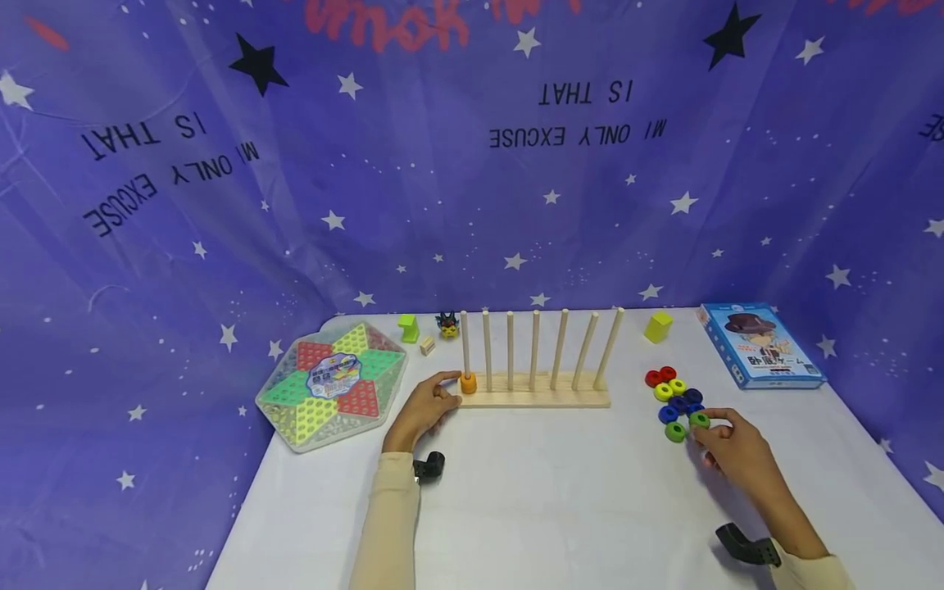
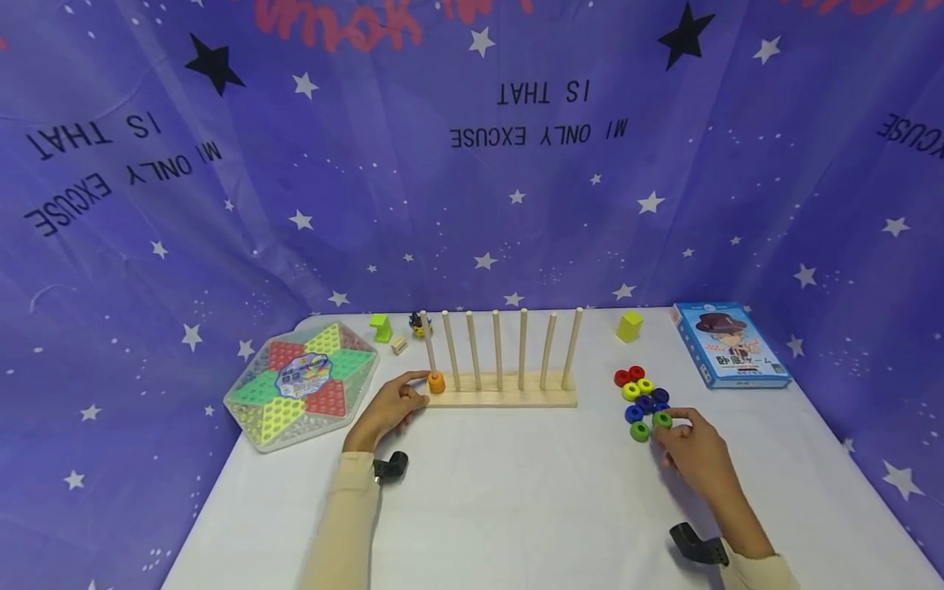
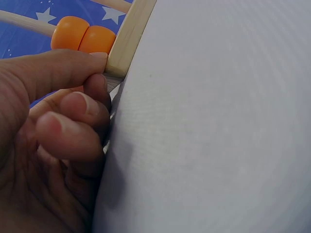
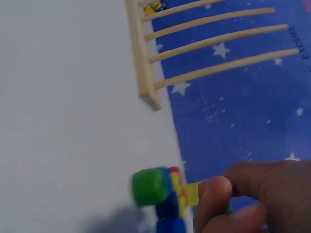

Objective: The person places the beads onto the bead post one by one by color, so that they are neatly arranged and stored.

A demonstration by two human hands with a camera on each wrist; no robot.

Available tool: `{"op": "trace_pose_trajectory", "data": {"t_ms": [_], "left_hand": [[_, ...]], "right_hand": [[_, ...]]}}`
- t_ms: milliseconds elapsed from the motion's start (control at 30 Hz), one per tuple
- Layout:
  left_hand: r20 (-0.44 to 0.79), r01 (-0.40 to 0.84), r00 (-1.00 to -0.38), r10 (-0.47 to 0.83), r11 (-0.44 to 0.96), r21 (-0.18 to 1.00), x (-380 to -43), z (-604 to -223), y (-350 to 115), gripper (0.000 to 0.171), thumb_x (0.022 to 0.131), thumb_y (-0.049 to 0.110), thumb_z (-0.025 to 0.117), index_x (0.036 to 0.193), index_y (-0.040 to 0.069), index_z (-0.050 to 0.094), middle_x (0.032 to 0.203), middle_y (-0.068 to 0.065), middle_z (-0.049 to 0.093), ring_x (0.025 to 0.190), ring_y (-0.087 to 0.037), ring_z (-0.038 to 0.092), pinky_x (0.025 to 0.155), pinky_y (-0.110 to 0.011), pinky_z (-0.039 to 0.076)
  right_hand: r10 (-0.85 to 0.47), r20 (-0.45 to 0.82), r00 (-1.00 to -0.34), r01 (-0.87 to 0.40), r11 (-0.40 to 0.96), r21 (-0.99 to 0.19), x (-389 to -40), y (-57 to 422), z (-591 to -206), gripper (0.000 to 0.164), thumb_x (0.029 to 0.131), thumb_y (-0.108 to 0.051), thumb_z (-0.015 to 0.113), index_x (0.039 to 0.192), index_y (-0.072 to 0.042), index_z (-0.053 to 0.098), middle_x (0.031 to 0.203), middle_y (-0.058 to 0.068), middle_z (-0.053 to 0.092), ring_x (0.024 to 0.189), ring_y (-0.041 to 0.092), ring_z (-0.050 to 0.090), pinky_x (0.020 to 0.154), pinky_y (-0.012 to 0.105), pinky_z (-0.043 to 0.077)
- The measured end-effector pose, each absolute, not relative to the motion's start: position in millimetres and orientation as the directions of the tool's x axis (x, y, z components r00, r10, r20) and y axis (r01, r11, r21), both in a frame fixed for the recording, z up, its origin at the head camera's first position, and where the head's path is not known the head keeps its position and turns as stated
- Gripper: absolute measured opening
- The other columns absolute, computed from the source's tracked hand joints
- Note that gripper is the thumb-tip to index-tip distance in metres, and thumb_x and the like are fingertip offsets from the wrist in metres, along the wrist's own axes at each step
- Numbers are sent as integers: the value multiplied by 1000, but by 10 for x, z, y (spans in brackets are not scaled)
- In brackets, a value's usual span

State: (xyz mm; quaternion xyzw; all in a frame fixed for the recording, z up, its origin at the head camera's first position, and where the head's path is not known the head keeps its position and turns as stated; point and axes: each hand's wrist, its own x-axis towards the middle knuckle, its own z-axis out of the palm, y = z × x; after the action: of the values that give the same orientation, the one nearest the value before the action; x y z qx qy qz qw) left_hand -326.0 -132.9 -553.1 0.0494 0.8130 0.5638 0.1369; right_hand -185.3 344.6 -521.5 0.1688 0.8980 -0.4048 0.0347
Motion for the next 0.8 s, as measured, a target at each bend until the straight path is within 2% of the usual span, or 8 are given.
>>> {"op": "trace_pose_trajectory", "data": {"t_ms": [167,367,467,633,800], "left_hand": [[-164,-75,-960,225,357,931,-3254,-5529,-1342,51,87,9,68,134,23,55,76,-6,57,43,-11,41,35,-25,38],[-167,-77,-958,235,349,934,-3269,-5559,-1327,50,87,10,69,134,24,56,75,-5,56,42,-10,41,36,-25,38],[-171,-81,-956,239,345,935,-3274,-5560,-1315,50,87,11,69,133,24,56,75,-5,56,42,-11,41,35,-25,38],[-165,-77,-955,247,331,940,-3264,-5547,-1311,50,87,10,69,133,23,56,74,-5,56,41,-10,41,35,-25,38],[-156,-68,-957,243,337,939,-3249,-5536,-1335,51,86,8,68,134,21,56,72,-4,54,41,-10,40,35,-24,37]], "right_hand": [[251,-92,-964,239,659,-713,-1924,3293,-4839,61,96,-42,53,136,2,39,88,16,63,61,26,61,48,31,49],[186,50,-981,100,714,-693,-2084,3043,-4240,64,93,-51,54,135,-3,45,83,12,64,53,22,57,42,32,44],[123,104,-987,16,722,-692,-2187,2841,-3896,65,92,-51,54,135,-3,46,82,11,63,58,23,59,44,32,46],[-2,143,-990,-104,698,-708,-2404,2376,-3430,54,93,-42,58,133,-7,50,82,9,63,61,25,60,43,33,46],[-129,128,-983,-180,576,-798,-2671,1840,-3293,45,93,-31,62,131,-10,53,86,9,64,56,29,62,43,37,49]]}}
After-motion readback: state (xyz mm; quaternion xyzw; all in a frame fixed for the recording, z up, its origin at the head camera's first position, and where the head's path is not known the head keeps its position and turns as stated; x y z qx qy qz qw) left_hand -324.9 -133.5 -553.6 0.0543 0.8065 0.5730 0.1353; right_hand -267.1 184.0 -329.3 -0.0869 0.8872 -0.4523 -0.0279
